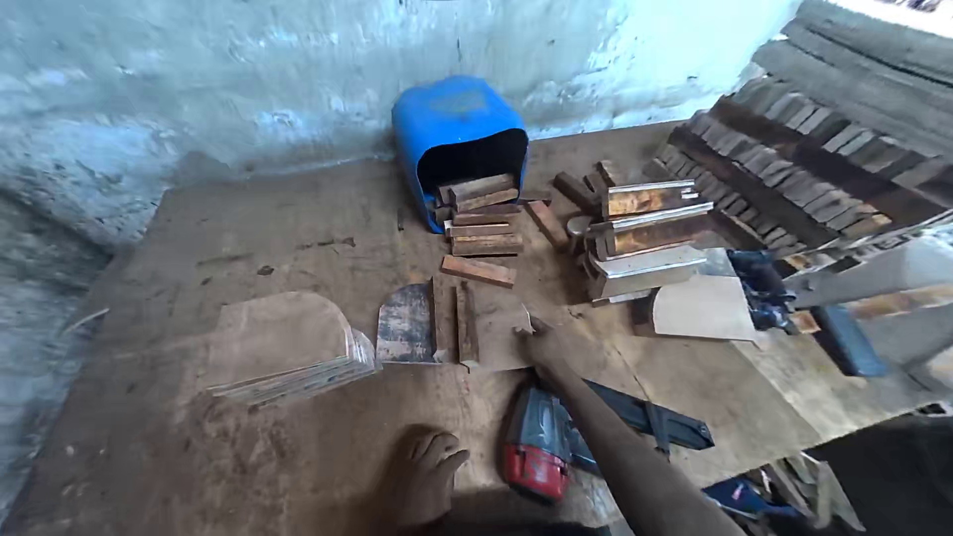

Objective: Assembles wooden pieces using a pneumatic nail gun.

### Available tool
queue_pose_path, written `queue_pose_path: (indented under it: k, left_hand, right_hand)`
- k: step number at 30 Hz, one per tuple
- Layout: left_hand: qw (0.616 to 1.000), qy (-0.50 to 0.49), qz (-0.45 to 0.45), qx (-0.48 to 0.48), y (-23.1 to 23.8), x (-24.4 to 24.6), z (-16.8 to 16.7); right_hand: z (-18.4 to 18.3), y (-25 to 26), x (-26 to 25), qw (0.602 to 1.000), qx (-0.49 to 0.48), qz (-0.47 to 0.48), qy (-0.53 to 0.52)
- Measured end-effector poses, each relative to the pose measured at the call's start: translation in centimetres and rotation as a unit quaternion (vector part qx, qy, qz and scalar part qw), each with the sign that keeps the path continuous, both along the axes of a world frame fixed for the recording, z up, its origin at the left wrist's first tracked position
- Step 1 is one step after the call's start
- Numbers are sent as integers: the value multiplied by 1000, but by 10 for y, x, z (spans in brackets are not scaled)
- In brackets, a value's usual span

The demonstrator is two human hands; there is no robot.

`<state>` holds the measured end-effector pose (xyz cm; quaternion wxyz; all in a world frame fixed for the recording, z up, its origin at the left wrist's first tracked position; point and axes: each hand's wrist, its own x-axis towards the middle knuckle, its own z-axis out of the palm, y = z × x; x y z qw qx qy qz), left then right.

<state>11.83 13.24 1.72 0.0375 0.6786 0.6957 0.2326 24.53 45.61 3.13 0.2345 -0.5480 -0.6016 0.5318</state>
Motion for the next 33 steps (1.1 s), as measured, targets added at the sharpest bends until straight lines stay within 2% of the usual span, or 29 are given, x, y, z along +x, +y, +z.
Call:
queue_pose_path:
  k: [4,7,15,19,22,26,28,29,30,32,33]
  left_hand:
    - [999,-16,47,6,0,-3,-2]
    - [998,-33,49,0,6,-8,-7]
    - [994,-72,61,-61,27,-13,26]
    - [994,-59,60,-71,29,-6,30]
    - [992,-78,58,-76,26,3,22]
    - [993,-54,101,-42,14,15,-9]
    - [991,-53,122,13,-4,14,-29]
    - [987,-101,121,36,-16,11,-32]
    - [978,-160,134,17,-29,9,-24]
    - [926,-301,210,-90,-54,2,3]
    - [893,-373,233,-92,-66,-5,7]
  right_hand:
    - [1,3,-6,1000,1,10,25]
    - [-4,7,-5,1000,-2,20,12]
    - [6,-8,-3,1000,7,11,6]
    - [28,-52,10,994,66,29,-77]
    - [52,-105,22,991,55,59,-107]
    - [75,-186,31,991,-14,120,-54]
    - [88,-214,33,983,-67,170,5]
    - [95,-220,34,976,-78,202,28]
    - [101,-221,33,971,-64,229,34]
    - [108,-206,27,969,5,246,4]
    - [109,-193,22,972,33,234,-13]
